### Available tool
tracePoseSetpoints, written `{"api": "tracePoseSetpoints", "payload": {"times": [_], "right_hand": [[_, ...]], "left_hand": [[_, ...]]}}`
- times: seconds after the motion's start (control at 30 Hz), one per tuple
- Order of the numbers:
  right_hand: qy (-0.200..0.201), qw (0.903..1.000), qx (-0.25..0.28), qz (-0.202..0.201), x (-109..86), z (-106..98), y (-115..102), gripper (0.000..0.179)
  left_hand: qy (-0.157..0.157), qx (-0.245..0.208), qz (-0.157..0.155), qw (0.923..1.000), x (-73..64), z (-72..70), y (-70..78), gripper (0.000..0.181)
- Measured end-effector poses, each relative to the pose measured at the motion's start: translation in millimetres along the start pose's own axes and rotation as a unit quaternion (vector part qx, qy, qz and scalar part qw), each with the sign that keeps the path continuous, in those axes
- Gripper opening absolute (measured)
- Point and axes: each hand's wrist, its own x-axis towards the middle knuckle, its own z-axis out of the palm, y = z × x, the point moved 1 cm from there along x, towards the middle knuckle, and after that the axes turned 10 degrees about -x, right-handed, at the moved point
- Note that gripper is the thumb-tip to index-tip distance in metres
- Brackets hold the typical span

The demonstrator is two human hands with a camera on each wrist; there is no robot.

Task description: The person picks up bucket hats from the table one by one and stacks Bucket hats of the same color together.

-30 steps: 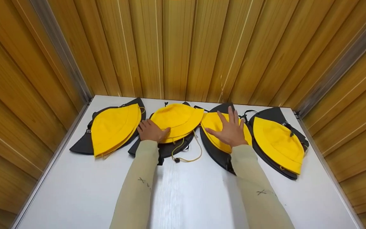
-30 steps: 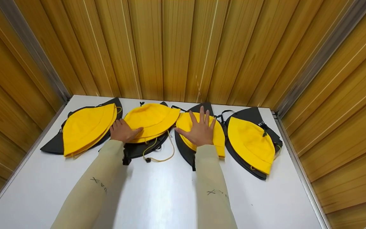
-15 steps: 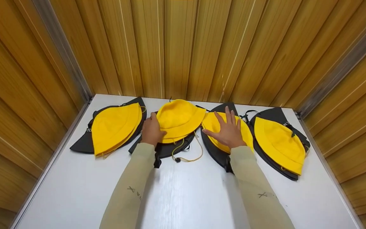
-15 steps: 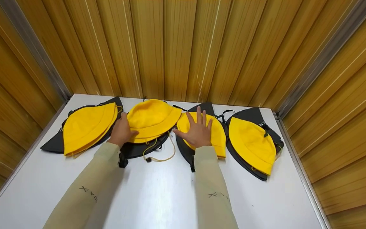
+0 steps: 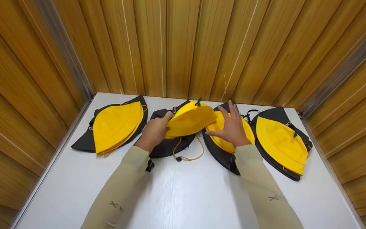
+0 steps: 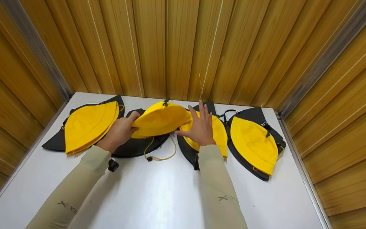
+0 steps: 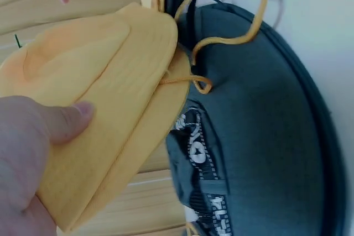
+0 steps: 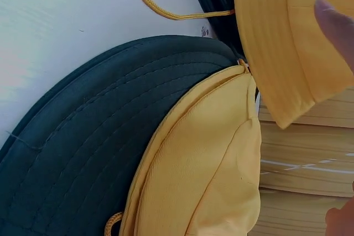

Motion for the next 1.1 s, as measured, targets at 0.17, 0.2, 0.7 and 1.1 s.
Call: {"api": "tracePoseSetpoints", "payload": {"times": [0.17,0.2,0.7,1.1], "right_hand": [[-0.009,0.9979,0.063,-0.009,-0.8,-1.3,-0.3,0.110],[-0.014,0.9966,0.081,-0.011,-0.6,-1.0,-1.4,0.108],[-0.132,0.9598,0.243,-0.046,-26.8,-25.5,18.2,0.038],[-0.051,0.9572,0.269,-0.094,-57.0,-64.2,7.4,0.036]], "left_hand": [[-0.013,0.028,0.059,0.9978,-12.7,-8.9,4.5,0.041],[-0.013,0.029,0.071,0.9969,-15.5,-11.0,4.2,0.039],[0.038,0.012,0.227,0.9731,-45.9,-33.7,-0.4,0.035],[0.076,-0.079,0.203,0.9731,-68.1,-73.3,-9.5,0.039]]}}
